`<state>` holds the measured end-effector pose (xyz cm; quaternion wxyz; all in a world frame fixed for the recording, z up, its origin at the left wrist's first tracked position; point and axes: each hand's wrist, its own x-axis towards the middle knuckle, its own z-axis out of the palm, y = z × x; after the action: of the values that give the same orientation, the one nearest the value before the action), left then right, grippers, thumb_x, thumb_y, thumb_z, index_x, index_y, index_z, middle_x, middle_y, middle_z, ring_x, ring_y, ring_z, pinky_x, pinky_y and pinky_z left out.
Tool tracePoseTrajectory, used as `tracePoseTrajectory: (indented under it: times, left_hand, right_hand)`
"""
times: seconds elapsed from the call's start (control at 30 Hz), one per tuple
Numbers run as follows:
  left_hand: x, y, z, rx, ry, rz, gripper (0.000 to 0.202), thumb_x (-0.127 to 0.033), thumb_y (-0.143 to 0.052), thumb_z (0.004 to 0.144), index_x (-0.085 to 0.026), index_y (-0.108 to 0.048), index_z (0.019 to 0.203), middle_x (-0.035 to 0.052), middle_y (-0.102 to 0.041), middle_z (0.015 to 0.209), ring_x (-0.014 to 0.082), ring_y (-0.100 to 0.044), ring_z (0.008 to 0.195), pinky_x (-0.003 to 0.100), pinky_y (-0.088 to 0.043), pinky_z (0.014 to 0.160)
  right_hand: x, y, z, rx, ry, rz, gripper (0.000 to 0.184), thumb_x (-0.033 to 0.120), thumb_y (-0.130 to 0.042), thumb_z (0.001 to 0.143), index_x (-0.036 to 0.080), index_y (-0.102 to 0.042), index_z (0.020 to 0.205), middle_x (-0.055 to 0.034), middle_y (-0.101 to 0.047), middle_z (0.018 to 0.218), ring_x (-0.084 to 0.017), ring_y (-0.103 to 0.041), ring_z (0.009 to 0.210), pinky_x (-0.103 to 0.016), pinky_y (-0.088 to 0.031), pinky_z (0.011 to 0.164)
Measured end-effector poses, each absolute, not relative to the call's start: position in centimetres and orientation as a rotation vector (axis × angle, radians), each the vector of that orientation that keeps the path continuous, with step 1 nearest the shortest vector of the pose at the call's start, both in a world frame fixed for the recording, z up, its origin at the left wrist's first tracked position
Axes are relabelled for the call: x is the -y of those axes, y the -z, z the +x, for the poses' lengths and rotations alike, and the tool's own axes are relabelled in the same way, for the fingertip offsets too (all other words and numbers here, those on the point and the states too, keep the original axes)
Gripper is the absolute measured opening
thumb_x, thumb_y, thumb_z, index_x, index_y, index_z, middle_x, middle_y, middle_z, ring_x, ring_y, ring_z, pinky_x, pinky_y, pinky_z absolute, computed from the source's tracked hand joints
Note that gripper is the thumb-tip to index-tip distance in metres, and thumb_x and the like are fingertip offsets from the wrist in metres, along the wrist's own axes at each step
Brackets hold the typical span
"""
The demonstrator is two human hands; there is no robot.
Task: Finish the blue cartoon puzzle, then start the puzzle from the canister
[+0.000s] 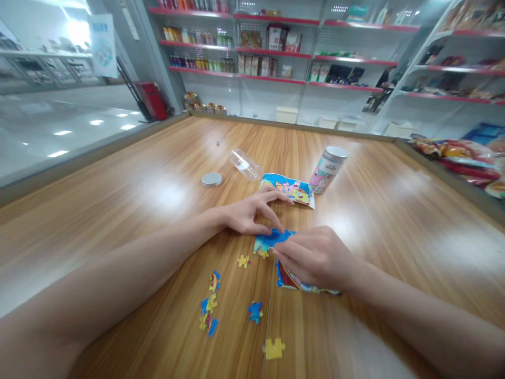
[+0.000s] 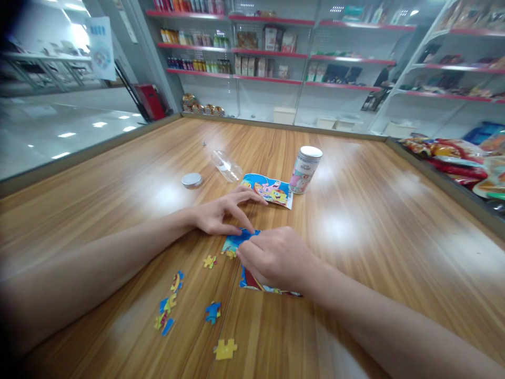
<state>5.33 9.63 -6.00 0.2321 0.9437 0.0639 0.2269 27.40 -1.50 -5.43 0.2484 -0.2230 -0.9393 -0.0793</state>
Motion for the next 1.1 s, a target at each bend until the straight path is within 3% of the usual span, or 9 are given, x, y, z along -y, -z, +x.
tracePoseTrajectory:
  times: [0.13, 0.27, 0.4, 0.63, 0.9, 1.1]
  left_hand:
    - [-9.5, 6.1, 5.6, -0.137, -0.518, 2.624, 0.015, -0.030, -0.074, 0.084, -0.031, -0.082, 0.096, 0.0033, -0.051, 0.148, 0.0316, -0.038, 0.138, 0.054, -0.025, 0.122]
    - [-9.5, 6.1, 5.7, -0.147, -0.464, 2.599, 0.016, -0.028, -0.073, 0.083, -0.031, -0.082, 0.096, 0.0039, -0.055, 0.145, 0.0331, -0.035, 0.140, 0.057, -0.023, 0.123]
    - [-9.4, 6.1, 5.6, -0.168, -0.438, 2.578, 0.015, -0.026, -0.073, 0.081, -0.029, -0.082, 0.094, 0.0061, -0.056, 0.143, 0.0341, -0.035, 0.140, 0.058, -0.023, 0.122]
    - [-9.2, 5.7, 5.8, -0.191, -0.398, 2.531, 0.011, -0.022, -0.077, 0.077, -0.026, -0.081, 0.086, 0.0052, -0.056, 0.143, 0.0332, -0.040, 0.137, 0.058, -0.023, 0.122]
    - [-9.2, 5.4, 5.8, -0.176, -0.397, 2.510, 0.013, -0.020, -0.077, 0.075, -0.026, -0.080, 0.087, 0.0052, -0.058, 0.142, 0.0321, -0.045, 0.133, 0.055, -0.028, 0.120]
    - [-9.2, 5.5, 5.9, -0.168, -0.392, 2.520, 0.013, -0.022, -0.076, 0.077, -0.026, -0.080, 0.088, 0.0057, -0.057, 0.142, 0.0319, -0.044, 0.133, 0.054, -0.027, 0.120]
  right_hand:
    - [1.2, 6.0, 27.6, 2.676, 0.112, -0.643, 0.031, 0.028, -0.055, 0.098, 0.018, -0.064, 0.070, -0.0001, -0.064, 0.060, -0.013, -0.058, 0.054, -0.030, -0.025, 0.052]
    - [1.1, 6.1, 27.8, 2.516, -0.076, -0.716, 0.014, 0.023, -0.058, 0.092, 0.018, -0.071, 0.088, 0.0007, -0.069, 0.067, -0.012, -0.058, 0.054, -0.027, -0.029, 0.052]
    - [1.1, 5.9, 27.9, 2.531, -0.195, -0.784, 0.016, 0.025, -0.063, 0.084, 0.018, -0.073, 0.096, 0.0013, -0.066, 0.062, -0.012, -0.057, 0.052, -0.026, -0.031, 0.051]
    - [1.3, 5.5, 27.8, 2.593, -0.300, -0.911, 0.019, 0.029, -0.064, 0.081, 0.019, -0.073, 0.095, 0.0012, -0.064, 0.062, -0.014, -0.057, 0.055, -0.025, -0.031, 0.054]
    - [1.1, 4.9, 27.5, 2.570, -0.471, -1.012, 0.015, 0.026, -0.067, 0.080, 0.018, -0.072, 0.091, 0.0064, -0.051, 0.055, -0.008, -0.044, 0.047, -0.023, -0.025, 0.053]
    - [0.9, 5.5, 27.5, 2.494, -0.344, -0.895, 0.010, 0.025, -0.064, 0.084, 0.017, -0.070, 0.082, 0.0061, -0.052, 0.052, -0.008, -0.046, 0.046, -0.024, -0.026, 0.051]
